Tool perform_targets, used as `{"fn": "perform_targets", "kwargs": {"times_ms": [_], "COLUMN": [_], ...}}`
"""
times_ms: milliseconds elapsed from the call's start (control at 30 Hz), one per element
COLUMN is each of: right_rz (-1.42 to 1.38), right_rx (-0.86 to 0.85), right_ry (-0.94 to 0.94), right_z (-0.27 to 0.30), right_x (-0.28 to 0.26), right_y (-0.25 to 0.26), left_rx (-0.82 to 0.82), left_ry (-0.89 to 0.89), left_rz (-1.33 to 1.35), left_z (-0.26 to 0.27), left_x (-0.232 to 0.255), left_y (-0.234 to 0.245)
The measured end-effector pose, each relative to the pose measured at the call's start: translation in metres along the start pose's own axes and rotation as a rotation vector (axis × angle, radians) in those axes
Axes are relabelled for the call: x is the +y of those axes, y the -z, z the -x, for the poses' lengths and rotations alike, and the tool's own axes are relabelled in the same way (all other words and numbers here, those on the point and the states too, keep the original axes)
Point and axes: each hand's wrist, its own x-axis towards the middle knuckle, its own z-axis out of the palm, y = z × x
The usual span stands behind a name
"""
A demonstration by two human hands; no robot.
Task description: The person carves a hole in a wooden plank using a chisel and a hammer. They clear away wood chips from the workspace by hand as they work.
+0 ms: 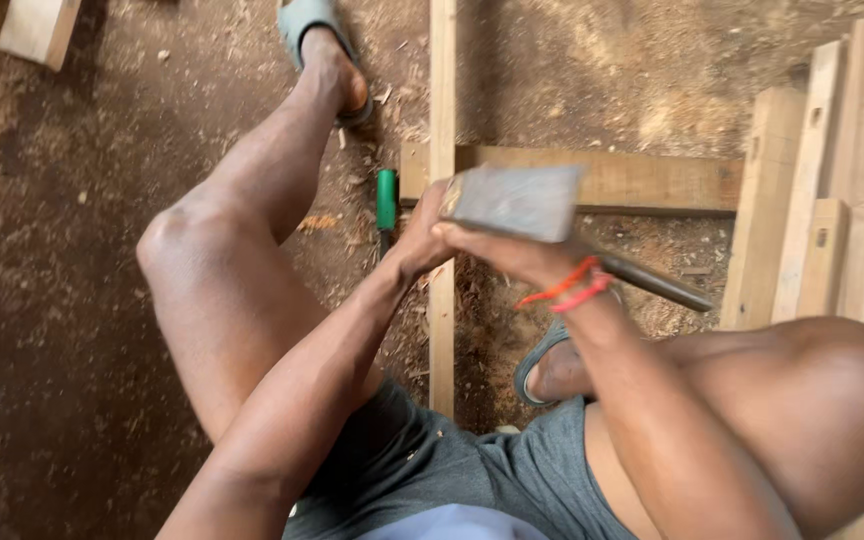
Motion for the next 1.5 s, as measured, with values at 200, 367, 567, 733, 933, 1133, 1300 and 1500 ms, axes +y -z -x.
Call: {"fn": "perform_targets", "kwargs": {"times_ms": [200, 367, 567, 733, 933, 1133, 1300, 1500], "right_rz": [0.348, 0.195, 0.327, 0.346, 0.427, 0.448, 0.354, 0.475], "right_rx": [0.109, 0.057, 0.128, 0.168, 0.196, 0.358, 0.370, 0.311], "right_ry": [-0.125, -0.016, 0.111, 0.361, 0.344, 0.412, 0.406, 0.202], "right_z": [0.013, 0.015, 0.023, 0.019, 0.038, 0.038, 0.033, 0.042], "right_x": [0.002, -0.011, 0.000, -0.002, -0.072, -0.077, -0.067, -0.073], "right_y": [-0.008, -0.011, -0.016, -0.006, 0.014, 0.025, 0.020, 0.024], "left_rx": [-0.091, -0.129, -0.240, -0.130, -0.059, 0.050, 0.097, 0.039], "left_ry": [-0.320, -0.416, -0.165, -0.582, -0.447, -0.518, -0.535, -0.533], "left_rz": [0.174, 0.038, 0.236, -0.037, 0.102, -0.028, 0.122, 0.128], "left_z": [-0.002, 0.006, 0.014, 0.016, 0.026, 0.027, 0.014, 0.020], "left_x": [-0.003, 0.022, 0.039, 0.069, 0.114, 0.127, 0.106, 0.079], "left_y": [-0.009, 0.013, 0.012, 0.017, 0.037, 0.040, 0.041, 0.039]}}
